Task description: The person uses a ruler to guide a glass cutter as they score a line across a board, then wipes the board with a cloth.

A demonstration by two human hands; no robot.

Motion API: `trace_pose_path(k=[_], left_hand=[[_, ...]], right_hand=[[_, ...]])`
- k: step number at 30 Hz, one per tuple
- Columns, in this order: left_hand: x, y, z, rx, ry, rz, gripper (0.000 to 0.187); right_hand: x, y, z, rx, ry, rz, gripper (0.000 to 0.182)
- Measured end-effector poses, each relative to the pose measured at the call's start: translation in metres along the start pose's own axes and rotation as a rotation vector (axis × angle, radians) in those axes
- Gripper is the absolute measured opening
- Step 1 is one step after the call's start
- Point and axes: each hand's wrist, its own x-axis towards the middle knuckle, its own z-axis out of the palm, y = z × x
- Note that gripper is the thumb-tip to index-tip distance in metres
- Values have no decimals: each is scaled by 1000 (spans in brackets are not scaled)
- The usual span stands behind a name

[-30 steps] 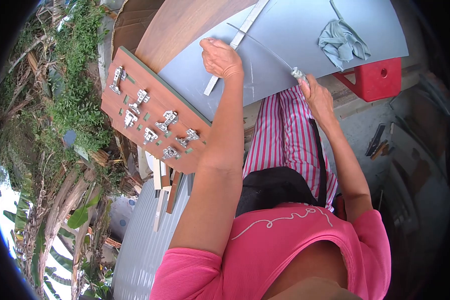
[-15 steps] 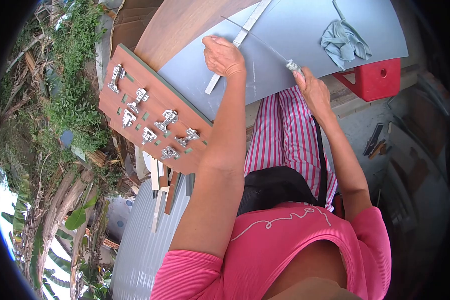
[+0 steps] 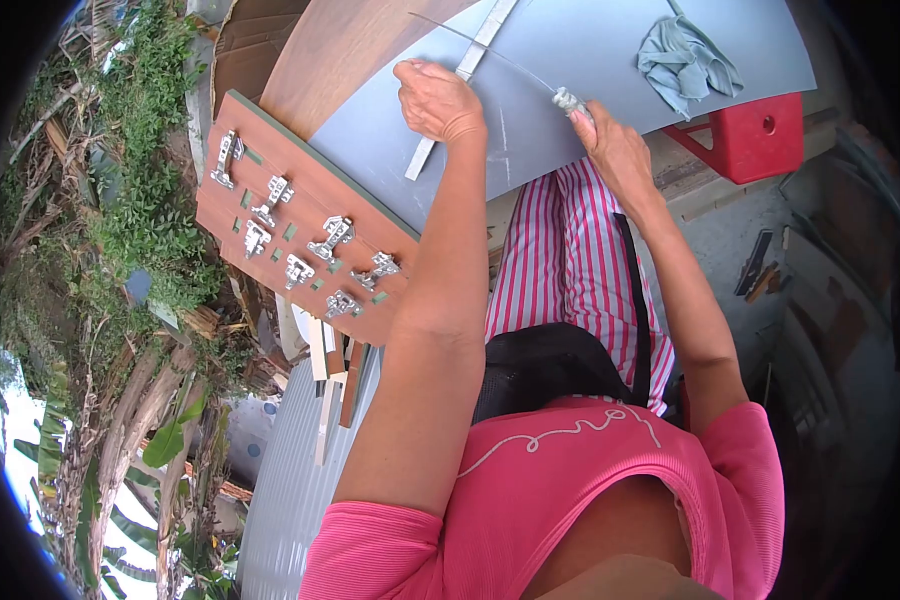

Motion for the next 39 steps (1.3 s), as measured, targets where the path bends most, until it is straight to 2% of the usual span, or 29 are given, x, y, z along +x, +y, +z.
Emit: trace_pose_path(k=[3, 6, 8, 10, 14, 18, 26, 29, 34, 39], left_hand=[[0, 3, -4, 12, -38, -23, 18], [-1, 0, -4, 35, -69, -44, 20], [-1, 2, -2, 36, -67, -40, 20], [-2, 2, -2, 25, 20, 10, 20], [-5, 0, -2, 70, -32, -45, 23], [-1, -2, 4, 72, 3, -36, 23], [-3, -2, 5, 35, 126, 34, 19], [-3, 0, 3, 26, 92, -13, 19], [-1, -2, 4, 36, 91, 24, 19], [-1, -1, 3, 42, 43, -32, 24]], right_hand=[[-13, 22, -5, -50, -30, 29, 50], [-3, 10, -9, -41, -71, -1, 51], [16, -5, -1, -7, -6, -52, 52], [32, -20, -2, -4, -34, -100, 52], [19, -5, -4, -31, -72, -90, 52], [5, 21, -12, -38, -55, -122, 52], [34, 0, -7, -60, -90, -224, 51], [31, 2, -12, -91, -80, -243, 51], [34, 3, -16, -29, -190, -170, 53], [44, -8, -8, -7, -177, -164, 55]])
